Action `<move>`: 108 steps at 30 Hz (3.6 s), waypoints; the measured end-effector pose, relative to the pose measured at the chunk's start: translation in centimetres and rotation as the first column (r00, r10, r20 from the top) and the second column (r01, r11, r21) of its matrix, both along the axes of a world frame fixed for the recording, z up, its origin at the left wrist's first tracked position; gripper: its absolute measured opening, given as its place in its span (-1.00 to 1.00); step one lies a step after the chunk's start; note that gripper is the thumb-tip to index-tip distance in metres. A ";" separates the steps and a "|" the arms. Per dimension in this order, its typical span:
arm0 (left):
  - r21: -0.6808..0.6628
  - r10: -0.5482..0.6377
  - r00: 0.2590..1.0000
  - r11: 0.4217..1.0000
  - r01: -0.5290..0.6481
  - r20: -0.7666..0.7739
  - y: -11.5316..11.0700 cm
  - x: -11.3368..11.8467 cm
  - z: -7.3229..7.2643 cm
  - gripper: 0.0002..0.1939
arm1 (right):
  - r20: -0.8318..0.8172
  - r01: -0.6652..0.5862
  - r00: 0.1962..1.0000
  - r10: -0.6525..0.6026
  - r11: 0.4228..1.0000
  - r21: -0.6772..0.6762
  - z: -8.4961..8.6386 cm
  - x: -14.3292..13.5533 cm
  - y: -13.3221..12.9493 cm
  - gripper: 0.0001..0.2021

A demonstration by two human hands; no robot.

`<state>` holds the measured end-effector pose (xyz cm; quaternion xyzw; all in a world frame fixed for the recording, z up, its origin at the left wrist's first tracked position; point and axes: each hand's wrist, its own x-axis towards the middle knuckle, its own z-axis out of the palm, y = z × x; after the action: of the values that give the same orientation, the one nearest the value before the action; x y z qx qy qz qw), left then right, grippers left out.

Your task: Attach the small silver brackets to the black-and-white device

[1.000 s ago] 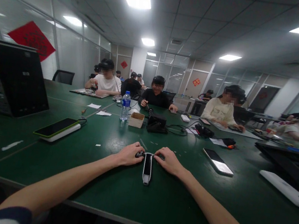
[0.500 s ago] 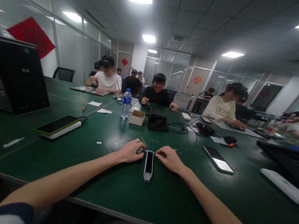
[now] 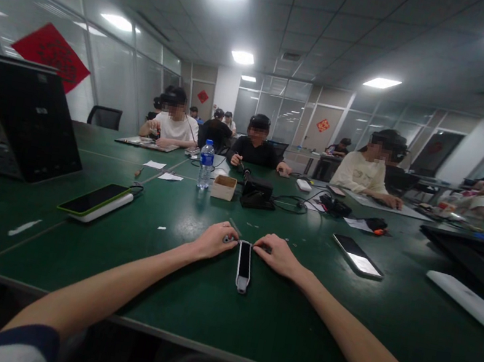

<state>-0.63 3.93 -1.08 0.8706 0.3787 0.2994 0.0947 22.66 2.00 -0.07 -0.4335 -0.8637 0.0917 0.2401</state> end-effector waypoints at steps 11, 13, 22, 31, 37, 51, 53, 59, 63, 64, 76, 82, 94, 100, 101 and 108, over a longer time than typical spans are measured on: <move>0.019 0.014 1.000 1.000 -0.013 -0.009 -0.3 -0.1 0.1 -0.87 | 0.005 -0.009 1.000 0.008 1.000 0.028 -0.2 0.0 0.1 -0.86; 0.024 0.016 1.000 1.000 -0.016 -0.012 -0.1 -0.1 0.0 -0.83 | 0.006 -0.007 1.000 0.007 1.000 0.031 -0.2 0.0 0.1 -0.86; 0.001 -0.007 1.000 1.000 0.007 -0.016 0.2 0.3 0.0 -0.88 | 0.012 -0.015 1.000 0.015 1.000 -0.001 -0.3 0.2 0.3 -0.82; -0.022 0.010 0.999 1.000 -0.011 -0.052 -0.3 0.2 0.7 -0.86 | 0.019 0.000 1.000 0.000 1.000 -0.004 0.8 1.1 0.5 -0.79; -0.016 0.008 0.999 1.000 -0.008 -0.037 0.0 0.1 0.4 -0.85 | 0.066 0.167 0.982 -0.179 0.975 0.149 1.3 5.5 2.4 -0.79; -0.032 0.013 0.997 0.999 -0.015 -0.074 -0.3 0.0 0.6 -0.80 | 0.264 0.156 0.948 -0.175 0.984 0.090 -0.7 6.4 3.6 -0.84; -0.038 0.014 0.996 0.999 -0.017 -0.090 -0.4 -0.1 0.7 -0.78 | 0.238 0.161 0.954 -0.184 0.980 0.114 -0.4 5.8 3.0 -0.82; -0.038 0.030 0.990 0.999 -0.036 -0.136 -0.1 -0.7 0.5 -0.78 | 0.118 0.096 0.986 -0.120 0.977 0.192 1.0 2.5 0.5 -0.80; -0.026 0.078 0.975 0.996 -0.085 -0.207 0.2 -1.4 0.8 -0.82 | 0.049 0.022 0.998 -0.034 0.975 0.222 1.4 0.1 -0.9 -0.82; -0.019 0.095 0.969 0.995 -0.102 -0.226 0.2 -1.5 1.0 -0.81 | 0.039 0.003 0.999 -0.013 0.973 0.229 1.4 -0.3 -1.2 -0.83; 0.033 -0.056 0.984 0.998 0.051 0.167 -3.3 1.5 1.9 -0.88 | -0.328 -0.006 0.943 0.059 0.987 0.158 0.3 -2.9 -2.7 -0.88; -0.039 -0.077 0.965 0.995 0.089 0.251 -3.6 1.5 2.0 -0.86 | -0.442 0.006 0.897 0.026 0.997 0.071 -0.1 -3.2 -2.7 -0.90; -0.019 -0.082 0.982 0.996 0.086 0.169 -3.2 1.0 2.4 -0.88 | -0.321 0.048 0.947 0.003 0.987 0.153 -0.1 -2.5 -2.0 -0.84; 0.078 -0.052 0.997 0.996 0.047 0.055 -0.9 -0.6 1.8 -0.83 | -0.160 0.086 0.986 -0.049 0.969 0.230 0.2 -0.8 -1.1 -0.90; 0.072 -0.037 0.999 0.997 0.035 0.030 -0.5 -0.9 1.6 -0.83 | -0.129 0.089 0.990 -0.059 0.967 0.238 0.1 -0.5 -0.9 -0.91; -0.030 0.003 0.998 1.000 -0.005 -0.059 0.2 -1.2 0.6 -0.84 | 0.081 0.049 0.995 -0.066 0.979 0.196 0.2 0.3 -0.6 -0.88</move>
<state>-1.79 4.16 -0.49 0.8767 0.3876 0.2682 0.0961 23.01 1.35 0.08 -0.4366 -0.8652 -0.0188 0.2460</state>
